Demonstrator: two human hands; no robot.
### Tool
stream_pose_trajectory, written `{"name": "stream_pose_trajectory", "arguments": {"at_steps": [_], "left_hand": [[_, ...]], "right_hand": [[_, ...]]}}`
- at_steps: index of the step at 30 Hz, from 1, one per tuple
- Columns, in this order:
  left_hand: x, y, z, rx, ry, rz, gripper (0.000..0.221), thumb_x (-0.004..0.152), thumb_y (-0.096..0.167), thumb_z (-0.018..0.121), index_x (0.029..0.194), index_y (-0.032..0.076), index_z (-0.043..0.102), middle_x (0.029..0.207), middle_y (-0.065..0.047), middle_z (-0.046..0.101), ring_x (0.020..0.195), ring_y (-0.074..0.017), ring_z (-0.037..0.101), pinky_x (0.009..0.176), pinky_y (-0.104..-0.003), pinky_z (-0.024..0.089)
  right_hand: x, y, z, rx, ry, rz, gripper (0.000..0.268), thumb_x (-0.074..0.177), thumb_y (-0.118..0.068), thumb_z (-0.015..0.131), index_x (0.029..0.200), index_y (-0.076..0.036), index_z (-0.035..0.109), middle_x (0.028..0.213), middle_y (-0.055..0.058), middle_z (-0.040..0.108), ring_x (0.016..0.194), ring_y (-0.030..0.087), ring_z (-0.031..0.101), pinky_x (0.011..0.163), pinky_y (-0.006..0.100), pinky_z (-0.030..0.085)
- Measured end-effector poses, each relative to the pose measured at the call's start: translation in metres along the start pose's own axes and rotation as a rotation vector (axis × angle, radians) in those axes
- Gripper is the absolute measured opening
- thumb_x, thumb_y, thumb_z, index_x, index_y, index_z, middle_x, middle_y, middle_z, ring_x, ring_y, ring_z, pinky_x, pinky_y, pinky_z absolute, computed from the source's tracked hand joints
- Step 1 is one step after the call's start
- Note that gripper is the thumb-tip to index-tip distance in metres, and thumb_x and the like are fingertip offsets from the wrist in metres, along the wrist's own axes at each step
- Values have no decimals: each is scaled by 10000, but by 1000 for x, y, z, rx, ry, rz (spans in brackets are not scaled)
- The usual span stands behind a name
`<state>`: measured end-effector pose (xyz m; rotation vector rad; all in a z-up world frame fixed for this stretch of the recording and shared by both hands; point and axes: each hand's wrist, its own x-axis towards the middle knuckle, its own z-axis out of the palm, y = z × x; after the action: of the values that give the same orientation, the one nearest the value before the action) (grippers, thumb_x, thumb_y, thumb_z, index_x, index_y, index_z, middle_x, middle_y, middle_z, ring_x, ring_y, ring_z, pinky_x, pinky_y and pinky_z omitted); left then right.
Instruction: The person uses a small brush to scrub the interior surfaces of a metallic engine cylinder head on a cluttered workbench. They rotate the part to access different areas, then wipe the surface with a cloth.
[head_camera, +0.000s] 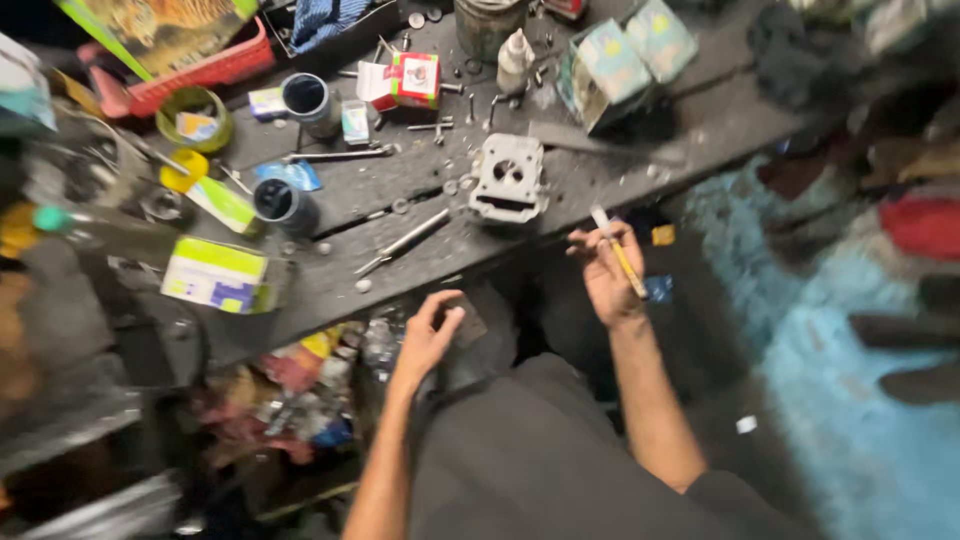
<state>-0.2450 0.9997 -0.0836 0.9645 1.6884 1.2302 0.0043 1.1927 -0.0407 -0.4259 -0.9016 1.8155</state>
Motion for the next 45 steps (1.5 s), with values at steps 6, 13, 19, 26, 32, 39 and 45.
{"name": "stream_pose_trajectory", "arguments": {"at_steps": [6, 13, 19, 26, 32, 39, 45], "left_hand": [[63, 44, 52, -57, 407, 66, 275, 955, 171, 732, 1212, 91, 677, 947, 5, 657, 834, -76, 573, 735, -248, 495], [94, 72, 66, 20, 631, 65, 233, 978, 155, 737, 1201, 104, 694, 1015, -16, 707, 898, -127, 641, 793, -279, 506], [109, 86, 53, 176, 484, 161, 912, 710, 273, 950, 1469, 81, 484, 1361, -115, 579, 1252, -269, 551, 1088, -395, 449], [138, 99, 29, 250, 179, 170, 1228, 577, 383, 1000, 1578, 79, 357, 1582, -161, 427, 1484, -372, 344, 1246, -477, 291], [148, 104, 20, 363, 16, 179, 1264, 548, 469, 992, 1567, 85, 348, 1589, -145, 406, 1482, -408, 314, 1211, -521, 268], [153, 105, 13, 370, -47, 218, 1257, 569, 472, 980, 1571, 74, 335, 1590, -117, 411, 1492, -405, 316, 1208, -532, 261], [156, 108, 11, 378, -28, 215, 1235, 545, 454, 980, 1554, 84, 371, 1569, -98, 450, 1473, -391, 349, 1197, -530, 269]], "right_hand": [[77, -17, -16, -288, -236, 104, 580, 1180, -482, 324, 1158, -12, 663, 909, 115, 639, 845, 204, 596, 831, 367, 512], [158, -45, 8, -806, -511, 185, 288, 1095, -235, 569, 1169, -1, 719, 986, 67, 701, 893, 111, 640, 812, 258, 506], [176, -36, 31, -910, -435, 396, 116, 978, -113, 739, 1022, -10, 709, 780, -9, 651, 655, 33, 517, 565, 219, 393], [169, -26, 38, -1113, -414, 256, 134, 959, -133, 761, 916, -23, 697, 748, -2, 681, 667, 18, 553, 583, 220, 433], [165, -24, 32, -1042, -408, 333, 136, 978, -128, 742, 918, -19, 686, 797, 10, 718, 692, 12, 571, 612, 212, 450], [162, -22, 35, -922, -417, 335, 136, 1008, -121, 720, 956, -8, 664, 905, 39, 745, 782, 24, 633, 682, 214, 501], [165, -34, 56, -1203, -375, 320, 134, 939, -111, 748, 884, -9, 682, 797, 44, 706, 663, 56, 618, 583, 231, 449]]}}
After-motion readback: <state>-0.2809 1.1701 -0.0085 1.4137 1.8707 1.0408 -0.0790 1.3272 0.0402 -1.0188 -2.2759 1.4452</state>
